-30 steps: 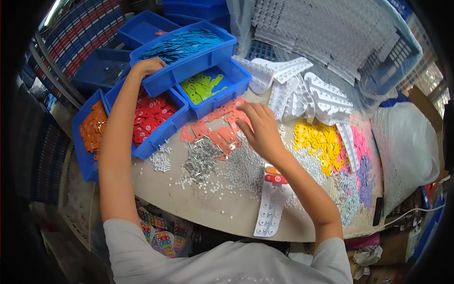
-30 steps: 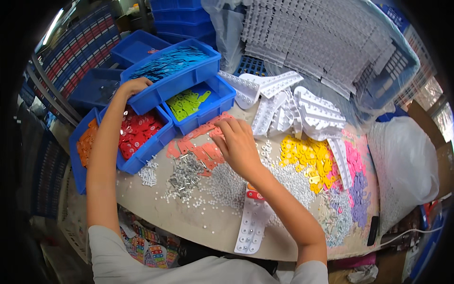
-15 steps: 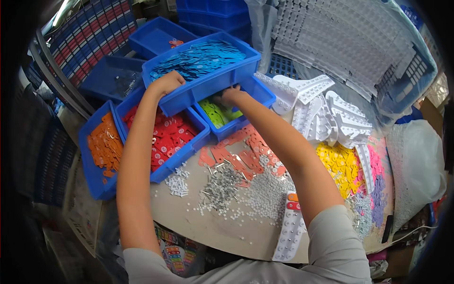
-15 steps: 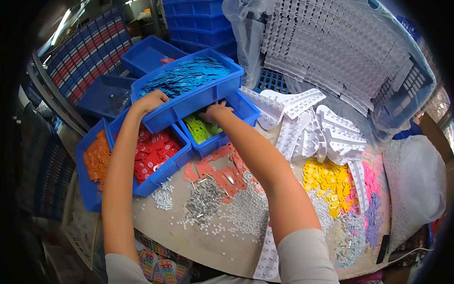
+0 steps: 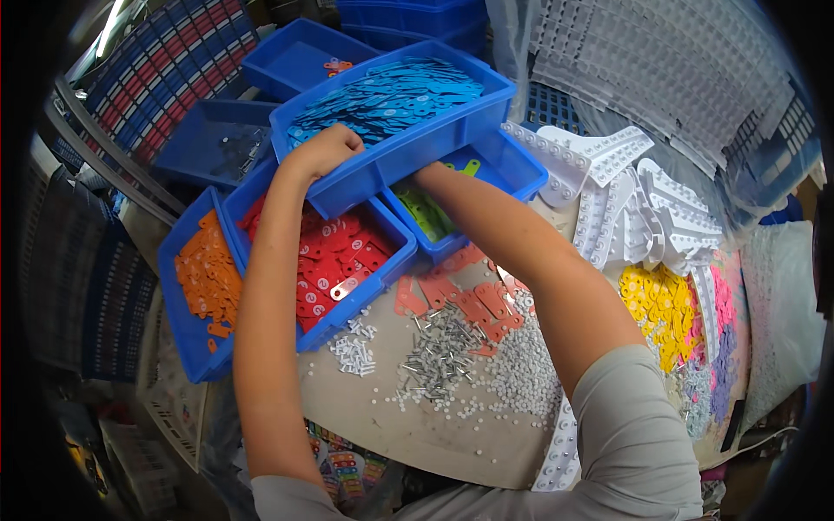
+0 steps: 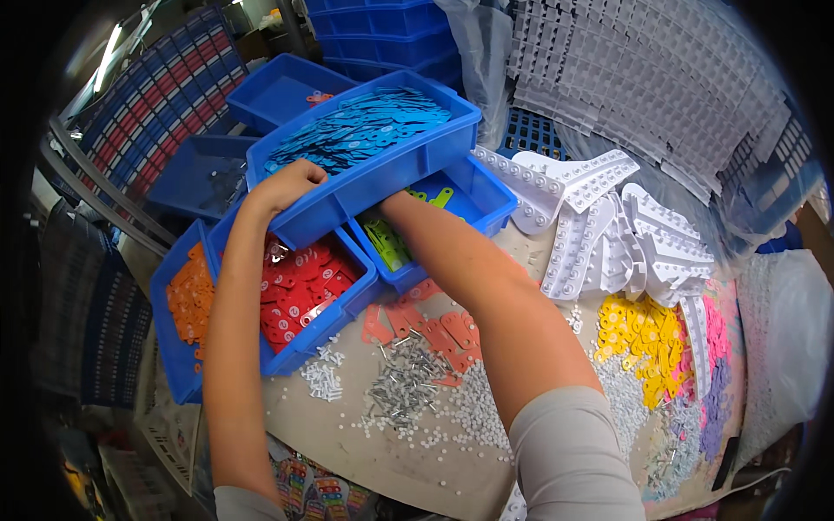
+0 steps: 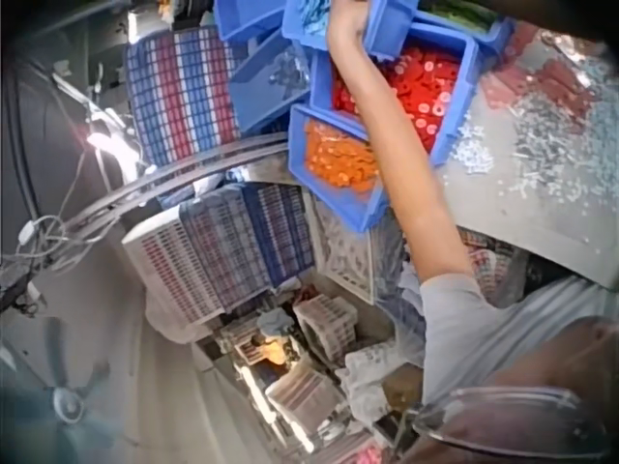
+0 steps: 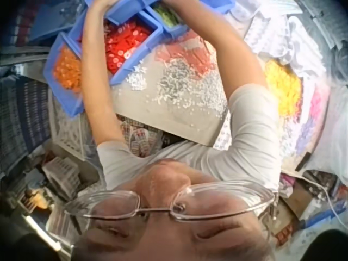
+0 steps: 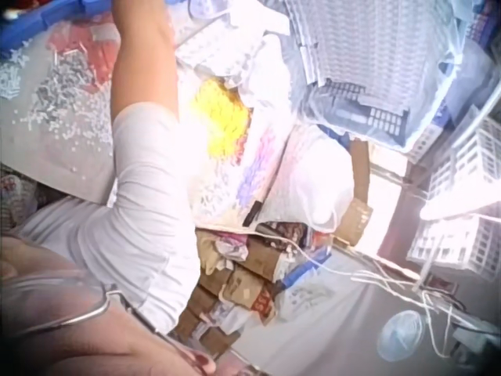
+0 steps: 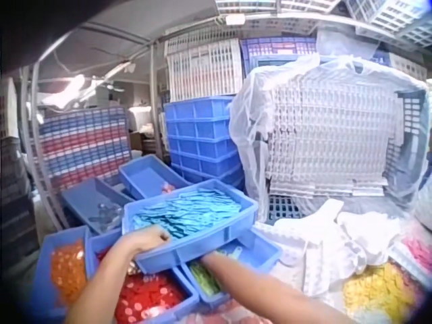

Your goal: Assembling a toy xylophone by placing various colored plates onto a white plastic base and securing them with pins.

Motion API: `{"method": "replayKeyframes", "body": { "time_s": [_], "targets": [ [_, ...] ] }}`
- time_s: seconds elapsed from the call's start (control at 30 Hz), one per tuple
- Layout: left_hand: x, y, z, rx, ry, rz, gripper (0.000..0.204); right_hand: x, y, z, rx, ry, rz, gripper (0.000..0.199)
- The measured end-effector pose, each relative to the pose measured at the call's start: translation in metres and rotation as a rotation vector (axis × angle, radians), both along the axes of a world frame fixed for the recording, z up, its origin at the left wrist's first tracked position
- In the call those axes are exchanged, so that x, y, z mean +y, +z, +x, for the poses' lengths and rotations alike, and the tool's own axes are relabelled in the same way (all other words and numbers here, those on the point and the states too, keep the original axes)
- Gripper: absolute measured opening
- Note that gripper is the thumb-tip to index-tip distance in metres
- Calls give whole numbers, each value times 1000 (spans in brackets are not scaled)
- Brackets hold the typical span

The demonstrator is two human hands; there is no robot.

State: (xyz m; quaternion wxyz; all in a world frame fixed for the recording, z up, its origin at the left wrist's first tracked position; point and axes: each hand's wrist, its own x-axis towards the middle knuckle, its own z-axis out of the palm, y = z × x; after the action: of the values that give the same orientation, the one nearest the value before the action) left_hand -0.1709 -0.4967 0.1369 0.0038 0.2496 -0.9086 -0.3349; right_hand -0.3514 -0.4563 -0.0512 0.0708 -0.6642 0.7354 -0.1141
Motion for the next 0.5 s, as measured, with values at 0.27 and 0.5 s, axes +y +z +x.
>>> {"method": "replayKeyframes", "body": {
  "time_s": [0.27,0.5],
  "targets": [
    [-6,-3,-10,83,-26,-31,16,29,12,-15,8,189,57,60],
    [-18,-29,2,289,99,-185,32,115,69,8,-26,57,197,45]
  ]
}}
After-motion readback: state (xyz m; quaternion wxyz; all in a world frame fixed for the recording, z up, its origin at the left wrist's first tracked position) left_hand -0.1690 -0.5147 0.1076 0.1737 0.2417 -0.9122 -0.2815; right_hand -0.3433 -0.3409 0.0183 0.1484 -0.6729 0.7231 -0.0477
